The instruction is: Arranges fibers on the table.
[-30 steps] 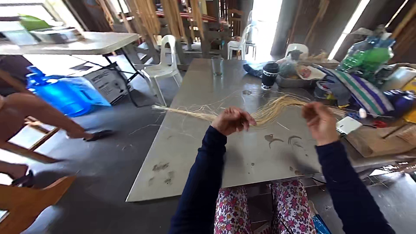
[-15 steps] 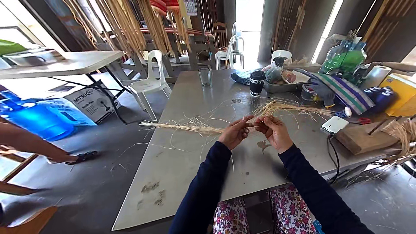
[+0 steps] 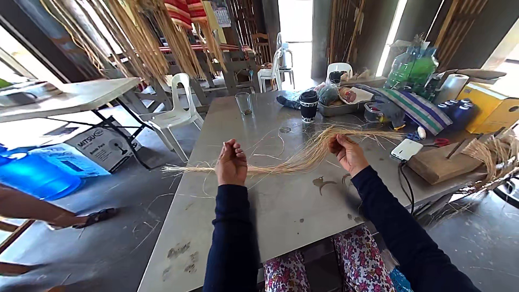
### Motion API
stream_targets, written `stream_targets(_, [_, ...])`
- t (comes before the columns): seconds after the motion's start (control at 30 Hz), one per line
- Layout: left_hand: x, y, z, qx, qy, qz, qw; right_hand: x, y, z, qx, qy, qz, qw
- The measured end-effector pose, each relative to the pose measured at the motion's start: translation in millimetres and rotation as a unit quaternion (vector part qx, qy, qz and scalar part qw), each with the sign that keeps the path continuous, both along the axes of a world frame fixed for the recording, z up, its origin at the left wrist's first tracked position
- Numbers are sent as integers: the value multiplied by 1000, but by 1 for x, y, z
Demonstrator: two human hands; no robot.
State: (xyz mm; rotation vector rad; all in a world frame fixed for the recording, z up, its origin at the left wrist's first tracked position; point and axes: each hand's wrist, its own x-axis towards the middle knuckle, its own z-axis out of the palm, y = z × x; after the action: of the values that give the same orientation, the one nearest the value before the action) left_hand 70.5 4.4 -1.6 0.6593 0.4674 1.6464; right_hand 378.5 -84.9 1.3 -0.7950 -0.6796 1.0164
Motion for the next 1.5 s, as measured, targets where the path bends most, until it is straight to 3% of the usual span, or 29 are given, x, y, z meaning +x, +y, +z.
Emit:
stream_targets(0.37, [-33,9,-10,13,-91,64,994,71,22,-14,-11,55,-145,988])
stream_targets(0.43, [-32,5,-6,7,-82,83,993,80,22,-15,-37,-69,-227,971])
stream_targets(0.47, [-30,3,-3,-5,-55,98,994,85,19,-16,-62,-198,-279,938])
stream_targets(0.53, [-25,-3,2,-40,67,130,988,94,12,-14,-119,-428,-337,830])
stream_targets(0.6, [-17,-8,7,-32,166,131,977,96,13,-15,-131,-537,-338,762])
stream_targets(0.63, [-10,-11,10,-14,186,111,976,92,14,-17,-109,-552,-332,757])
stream_targets(0.73, [25,-34,18,31,275,-20,961,62,17,-23,4,-523,-276,807])
stream_targets(0.83, [67,-57,9,90,411,-191,887,8,5,-22,28,-357,-15,933])
stream_targets(0.9, [85,-60,0,93,473,-278,831,-18,4,-22,15,-270,164,949])
stream_targets(0.97, [92,-59,-4,71,505,-319,799,-31,4,-23,8,-252,238,938])
stream_targets(1.27, [91,-61,-4,43,532,-345,772,-29,-2,-22,22,-239,240,940])
stream_targets(1.4, [91,-61,-4,34,531,-355,769,-32,-6,-19,2,-251,187,950])
stream_targets(1.5, [86,-56,-8,48,535,-374,756,-19,9,-19,-5,-169,146,975])
